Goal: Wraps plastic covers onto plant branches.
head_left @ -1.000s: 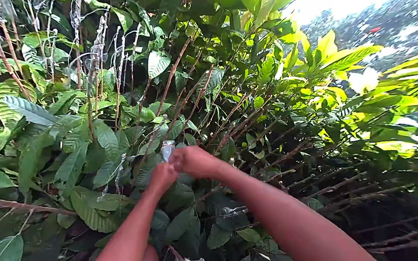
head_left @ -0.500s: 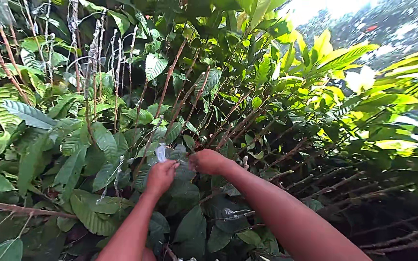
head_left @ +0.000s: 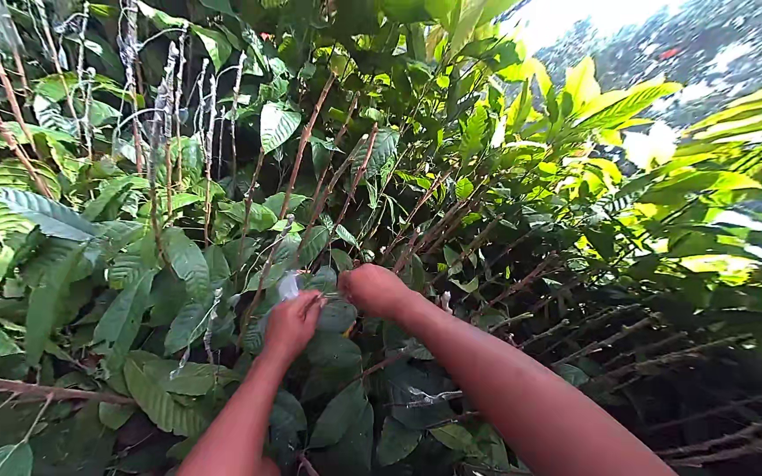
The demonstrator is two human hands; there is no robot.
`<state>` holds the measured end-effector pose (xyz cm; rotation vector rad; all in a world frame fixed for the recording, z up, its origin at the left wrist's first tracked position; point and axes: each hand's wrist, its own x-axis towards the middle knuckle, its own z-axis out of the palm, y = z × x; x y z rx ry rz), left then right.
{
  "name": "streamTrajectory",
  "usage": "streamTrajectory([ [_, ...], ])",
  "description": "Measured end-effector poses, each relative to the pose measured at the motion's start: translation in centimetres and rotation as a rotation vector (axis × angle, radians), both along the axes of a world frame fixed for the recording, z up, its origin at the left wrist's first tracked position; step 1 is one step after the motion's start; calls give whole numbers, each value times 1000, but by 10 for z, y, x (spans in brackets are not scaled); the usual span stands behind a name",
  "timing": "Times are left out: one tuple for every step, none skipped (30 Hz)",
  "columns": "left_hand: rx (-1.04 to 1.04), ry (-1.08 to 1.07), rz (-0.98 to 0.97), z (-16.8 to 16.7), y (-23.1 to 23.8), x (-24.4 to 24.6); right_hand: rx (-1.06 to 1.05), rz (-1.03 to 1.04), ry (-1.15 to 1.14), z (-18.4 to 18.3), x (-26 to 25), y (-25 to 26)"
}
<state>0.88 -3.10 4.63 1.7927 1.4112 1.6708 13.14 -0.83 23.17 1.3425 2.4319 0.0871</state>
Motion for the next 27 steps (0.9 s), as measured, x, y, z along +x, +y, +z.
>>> streamTrajectory([
  [-7, -28, 28, 0, 1, 0, -18, -12, 42, 1, 0, -6],
  [-18, -42, 45, 0, 1, 0, -65, -27, 97, 4, 2, -10],
  [-26, -46, 56, 1, 1, 1, -134, -44, 141, 8, 4, -11],
  [-34, -46, 63, 1, 1, 2, -203, -60, 171, 10, 6, -10],
  [-33, -45, 69, 2, 1, 3, -248, -75, 194, 11, 9, -9],
  [-30, -43, 71, 3, 0, 4, -267, -95, 215, 9, 11, -9],
  [-26, -41, 71, 4, 0, 5, -271, -119, 231, 8, 12, -8],
  [-20, -39, 69, 3, 0, 6, -268, -139, 240, 6, 13, -7],
  [-12, -38, 67, 2, 1, 7, -268, -154, 235, 4, 14, -7],
  [-7, -37, 62, 2, 1, 8, -269, -162, 222, 2, 14, -6],
  [-8, -34, 57, 2, 1, 9, -270, -161, 204, 1, 15, -6],
  [-15, -27, 48, 2, 1, 10, -271, -150, 187, 0, 16, -5],
  [-22, -21, 37, 2, 1, 11, -264, -127, 174, -1, 18, -3],
  [-27, -12, 30, 2, 1, 11, -244, -102, 157, -3, 20, -2],
  [-29, -6, 26, 2, 1, 11, -222, -86, 135, -4, 21, 0],
  [-31, -4, 27, 3, 1, 11, -207, -77, 115, -3, 22, 0],
  [-36, -6, 34, 3, 1, 11, -203, -76, 108, -1, 23, -1],
  [-45, -15, 44, 5, 1, 10, -203, -79, 115, 2, 23, -5],
  [-56, -28, 52, 6, 1, 8, -201, -76, 133, 5, 24, -11],
  [-64, -40, 56, 7, 1, 7, -198, -69, 162, 9, 24, -18],
  [-69, -47, 56, 8, 1, 6, -198, -63, 202, 13, 22, -26],
  [-72, -45, 52, 9, 1, 6, -208, -59, 268, 17, 18, -34],
  [-80, -32, 37, 11, 0, 6, -241, -63, 362, 21, 12, -41],
  [-90, -11, 11, 12, -1, 8, -295, -79, 496, 22, 8, -41],
  [-92, 11, -24, 13, -3, 10, -352, -105, 648, 21, 7, -36],
  [-98, 39, -56, 12, -3, 12, -372, -114, 732, 20, 10, -26],
  [-78, 41, -74, 10, -3, 12, -321, -88, 674, 21, 15, -16],
])
